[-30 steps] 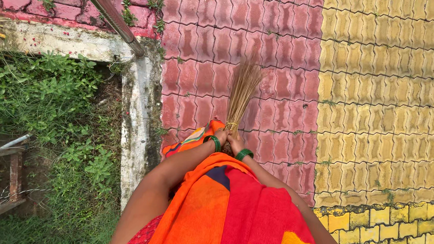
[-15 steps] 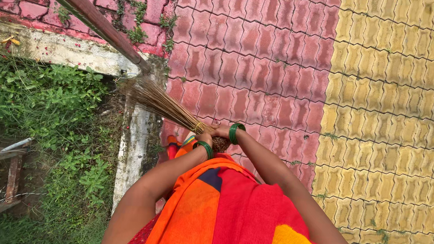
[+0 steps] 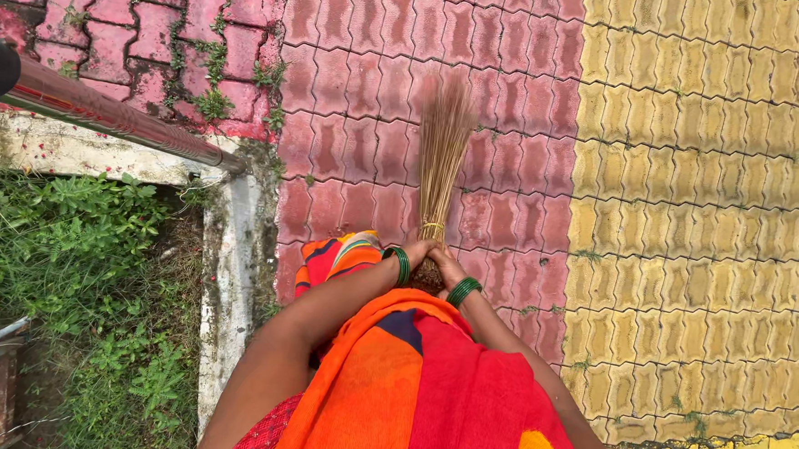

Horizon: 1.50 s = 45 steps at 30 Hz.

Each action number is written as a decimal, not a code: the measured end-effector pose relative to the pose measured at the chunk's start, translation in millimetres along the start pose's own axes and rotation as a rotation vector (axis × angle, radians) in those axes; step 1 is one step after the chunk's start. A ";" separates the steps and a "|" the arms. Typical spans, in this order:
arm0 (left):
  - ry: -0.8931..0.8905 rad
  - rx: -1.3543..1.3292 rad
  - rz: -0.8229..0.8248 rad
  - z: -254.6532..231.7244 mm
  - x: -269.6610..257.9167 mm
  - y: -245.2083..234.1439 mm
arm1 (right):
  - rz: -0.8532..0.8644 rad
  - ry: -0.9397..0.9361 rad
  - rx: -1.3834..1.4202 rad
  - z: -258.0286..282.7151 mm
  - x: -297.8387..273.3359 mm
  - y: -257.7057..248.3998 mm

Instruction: The person sweeps outdoor tiles using a handheld brush, moving over a path of yellow and red tiles next to a garden area.

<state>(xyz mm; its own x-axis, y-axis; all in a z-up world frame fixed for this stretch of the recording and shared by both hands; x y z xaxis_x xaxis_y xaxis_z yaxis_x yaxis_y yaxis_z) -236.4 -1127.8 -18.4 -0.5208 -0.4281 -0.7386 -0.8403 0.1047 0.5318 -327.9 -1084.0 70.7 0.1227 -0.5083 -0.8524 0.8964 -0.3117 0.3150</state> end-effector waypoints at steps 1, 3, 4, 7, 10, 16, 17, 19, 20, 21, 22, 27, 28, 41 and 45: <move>0.001 0.072 -0.001 -13.0 9.7 2.0 | -0.024 -0.012 0.061 3.0 8.6 -2.6; -0.041 0.142 0.017 -37.2 25.7 11.1 | -0.079 -0.016 0.169 10.3 30.7 -11.0; -0.073 0.204 0.029 -48.3 33.2 14.5 | -0.101 -0.015 0.213 16.5 44.3 -14.5; -0.305 0.088 -0.007 -76.7 47.9 12.6 | -0.100 0.030 0.303 37.2 80.6 -6.9; -0.132 0.176 -0.268 -101.7 50.7 -16.8 | -0.035 0.133 0.278 55.7 108.0 12.8; 0.266 -0.159 -0.875 -126.0 34.3 -68.8 | 0.300 0.299 -0.469 114.6 152.4 88.8; 0.291 -0.438 -0.931 -128.6 31.2 -73.2 | 0.304 0.308 -0.472 126.1 159.1 99.7; 0.417 -0.470 -0.918 -142.2 28.0 -83.9 | 0.486 0.189 -0.621 148.1 176.7 119.9; 0.548 -0.496 -0.894 -151.9 28.4 -88.3 | 0.490 0.191 -0.623 158.7 186.8 126.5; 0.551 -0.498 -0.899 -159.3 28.8 -91.7 | 0.534 -0.088 -0.918 169.5 196.8 133.5; 0.609 -0.477 -0.898 -167.3 29.5 -95.2 | 0.567 -0.383 -1.203 177.3 203.8 140.1; 0.699 -0.487 -0.767 -214.5 42.0 -103.0 | 0.323 -0.350 -0.881 188.2 204.2 145.9; 0.651 -0.363 -0.695 -225.8 46.0 -103.4 | 0.294 -0.536 -0.818 191.5 204.1 147.4; 0.216 0.374 0.004 -359.8 168.4 -62.7 | -0.347 -0.120 0.109 282.3 204.8 146.1; 0.219 0.243 -0.379 -369.8 177.9 -90.2 | -0.198 0.075 -0.115 315.8 267.9 153.4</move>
<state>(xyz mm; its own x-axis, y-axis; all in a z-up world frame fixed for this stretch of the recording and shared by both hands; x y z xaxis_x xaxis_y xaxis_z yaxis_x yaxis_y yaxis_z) -197.6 -1545.4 -44.6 -0.1499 -0.6519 -0.7434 -0.9887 0.1000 0.1116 -291.9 -1521.5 22.5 -0.0329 -0.3836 -0.9229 0.9482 -0.3038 0.0925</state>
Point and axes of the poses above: each hand's wrist, its own x-axis towards the middle knuckle, its own y-axis out of the palm, z = x × y, the point moved 1 cm from there along x, towards the middle knuckle, and after that the axes turned 1 degree about y, right-handed, at the moved point
